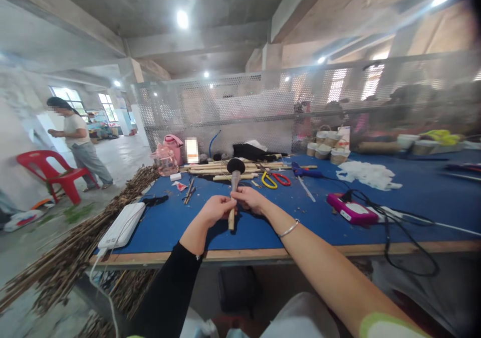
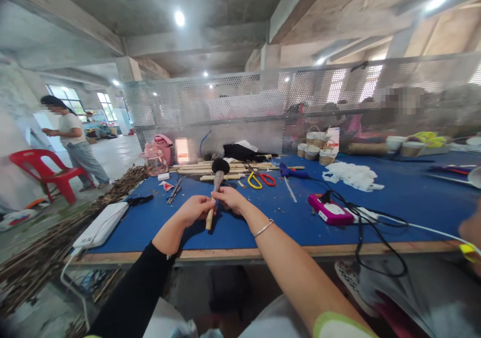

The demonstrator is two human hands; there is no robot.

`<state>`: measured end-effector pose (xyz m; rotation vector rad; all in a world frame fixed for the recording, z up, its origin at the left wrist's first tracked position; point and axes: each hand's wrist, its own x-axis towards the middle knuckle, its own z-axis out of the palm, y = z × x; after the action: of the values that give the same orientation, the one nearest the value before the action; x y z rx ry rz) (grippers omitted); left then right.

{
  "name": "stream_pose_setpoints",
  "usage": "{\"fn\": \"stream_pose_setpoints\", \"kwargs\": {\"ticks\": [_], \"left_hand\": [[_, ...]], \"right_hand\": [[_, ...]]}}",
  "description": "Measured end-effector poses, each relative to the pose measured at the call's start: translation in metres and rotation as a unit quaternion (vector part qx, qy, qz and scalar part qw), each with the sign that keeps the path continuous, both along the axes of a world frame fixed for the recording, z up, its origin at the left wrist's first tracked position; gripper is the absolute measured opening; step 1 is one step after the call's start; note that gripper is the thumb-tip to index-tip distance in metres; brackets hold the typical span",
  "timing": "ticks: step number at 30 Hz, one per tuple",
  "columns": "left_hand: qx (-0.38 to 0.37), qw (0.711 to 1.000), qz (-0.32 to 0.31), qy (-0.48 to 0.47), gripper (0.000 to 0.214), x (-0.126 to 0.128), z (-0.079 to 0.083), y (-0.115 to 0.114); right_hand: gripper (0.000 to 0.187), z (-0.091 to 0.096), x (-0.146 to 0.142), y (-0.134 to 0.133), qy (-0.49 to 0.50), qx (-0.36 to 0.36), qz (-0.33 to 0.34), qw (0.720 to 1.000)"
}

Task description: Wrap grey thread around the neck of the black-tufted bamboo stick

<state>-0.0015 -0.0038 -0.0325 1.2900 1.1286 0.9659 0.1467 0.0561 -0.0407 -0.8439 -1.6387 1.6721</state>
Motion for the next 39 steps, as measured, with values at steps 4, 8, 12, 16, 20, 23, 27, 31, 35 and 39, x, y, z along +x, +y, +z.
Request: {"fn": "stream_pose_setpoints", "kwargs": {"ticks": [4, 8, 12, 16, 20, 23, 27, 31, 35, 39], "left_hand": [[-0.019, 1.000, -0.015, -0.012, 0.035, 0.004, -0.001, -0.005], [0.027, 0.997, 0.067, 0.018, 0.031, 0.011, -0.009, -0.013], [0.072, 0.983, 0.162, 0.041, 0.028, 0.017, -0.017, -0.017], [0.059, 0.984, 0.163, 0.032, 0.017, 0.019, -0.019, -0.016], [0.031, 0.991, 0.127, 0.005, 0.018, 0.023, -0.014, -0.019], [0.024, 0.993, 0.114, 0.014, 0.024, 0.025, -0.011, -0.024], [0.073, 0.983, 0.153, 0.069, 0.025, 0.025, -0.011, -0.026], [0.137, 0.957, 0.215, 0.134, 0.023, 0.021, -0.010, -0.024], [0.143, 0.947, 0.237, 0.164, 0.021, 0.019, -0.010, -0.024], [0.116, 0.965, 0.183, 0.149, 0.030, 0.019, -0.010, -0.025]], "right_hand": [[0.039, 0.001, -0.001, -0.001, -0.014, -0.005, 0.006, 1.000], [0.040, 0.001, -0.003, -0.003, -0.021, 0.007, -0.006, 1.000], [0.043, 0.000, -0.006, -0.004, -0.020, 0.020, -0.023, 0.999], [0.042, 0.000, -0.006, -0.004, -0.020, 0.025, -0.029, 0.999], [0.039, 0.001, -0.005, -0.005, -0.016, 0.019, -0.008, 1.000], [0.038, 0.001, -0.005, -0.006, -0.014, 0.014, 0.009, 1.000], [0.037, 0.003, -0.007, -0.008, -0.015, 0.017, 0.004, 1.000], [0.036, 0.003, -0.009, -0.009, -0.009, 0.021, -0.002, 1.000], [0.037, 0.002, -0.009, -0.008, 0.003, 0.019, 0.008, 1.000], [0.040, 0.001, -0.005, -0.005, 0.013, 0.000, 0.039, 0.999]]}}
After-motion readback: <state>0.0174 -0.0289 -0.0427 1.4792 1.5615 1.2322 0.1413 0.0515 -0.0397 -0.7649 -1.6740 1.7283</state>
